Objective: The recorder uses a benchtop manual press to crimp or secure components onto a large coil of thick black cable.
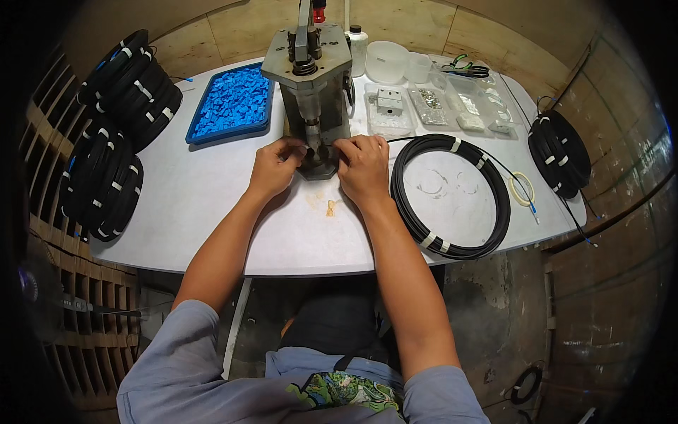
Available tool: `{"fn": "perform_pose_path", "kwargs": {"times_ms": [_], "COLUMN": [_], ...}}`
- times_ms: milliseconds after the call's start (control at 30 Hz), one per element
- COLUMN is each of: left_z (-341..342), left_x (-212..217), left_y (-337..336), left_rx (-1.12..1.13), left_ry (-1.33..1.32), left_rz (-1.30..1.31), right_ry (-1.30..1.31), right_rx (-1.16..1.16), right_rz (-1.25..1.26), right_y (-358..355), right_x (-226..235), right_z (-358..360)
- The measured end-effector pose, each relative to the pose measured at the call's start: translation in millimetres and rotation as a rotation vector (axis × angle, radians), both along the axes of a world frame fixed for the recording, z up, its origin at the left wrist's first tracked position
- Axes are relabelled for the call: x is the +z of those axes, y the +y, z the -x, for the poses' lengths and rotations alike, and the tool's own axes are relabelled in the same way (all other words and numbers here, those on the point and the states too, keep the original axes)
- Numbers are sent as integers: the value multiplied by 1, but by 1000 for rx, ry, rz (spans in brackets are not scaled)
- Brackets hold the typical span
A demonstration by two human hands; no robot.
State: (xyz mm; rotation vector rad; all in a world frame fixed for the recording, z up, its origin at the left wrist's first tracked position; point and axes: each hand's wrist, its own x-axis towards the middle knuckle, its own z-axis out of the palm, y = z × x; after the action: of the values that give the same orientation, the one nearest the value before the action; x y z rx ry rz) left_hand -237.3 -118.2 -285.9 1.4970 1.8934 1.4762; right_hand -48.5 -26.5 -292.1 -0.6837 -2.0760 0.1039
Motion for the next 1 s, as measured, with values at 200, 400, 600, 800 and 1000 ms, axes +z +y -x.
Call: {"fn": "perform_pose_path", "kwargs": {"times_ms": [200, 400, 600, 800, 1000], "left_z": [0, 1, 2, 2, 1], "left_x": [-1, -2, -2, -4, -2], "left_y": [0, 1, 1, 2, 0], "left_rx": [-3, -10, 2, -8, -6], "left_ry": [-13, -29, -18, -20, -22], "left_rz": [-3, 1, 13, 3, 6], "right_ry": [3, -5, -16, -13, -7], "right_rx": [5, 6, 19, 11, 14], "right_rz": [2, 4, 19, 7, 4], "right_y": [0, 0, -2, -1, -1], "right_x": [0, -1, -2, -1, 0], "right_z": [1, 0, 0, -2, -2]}}
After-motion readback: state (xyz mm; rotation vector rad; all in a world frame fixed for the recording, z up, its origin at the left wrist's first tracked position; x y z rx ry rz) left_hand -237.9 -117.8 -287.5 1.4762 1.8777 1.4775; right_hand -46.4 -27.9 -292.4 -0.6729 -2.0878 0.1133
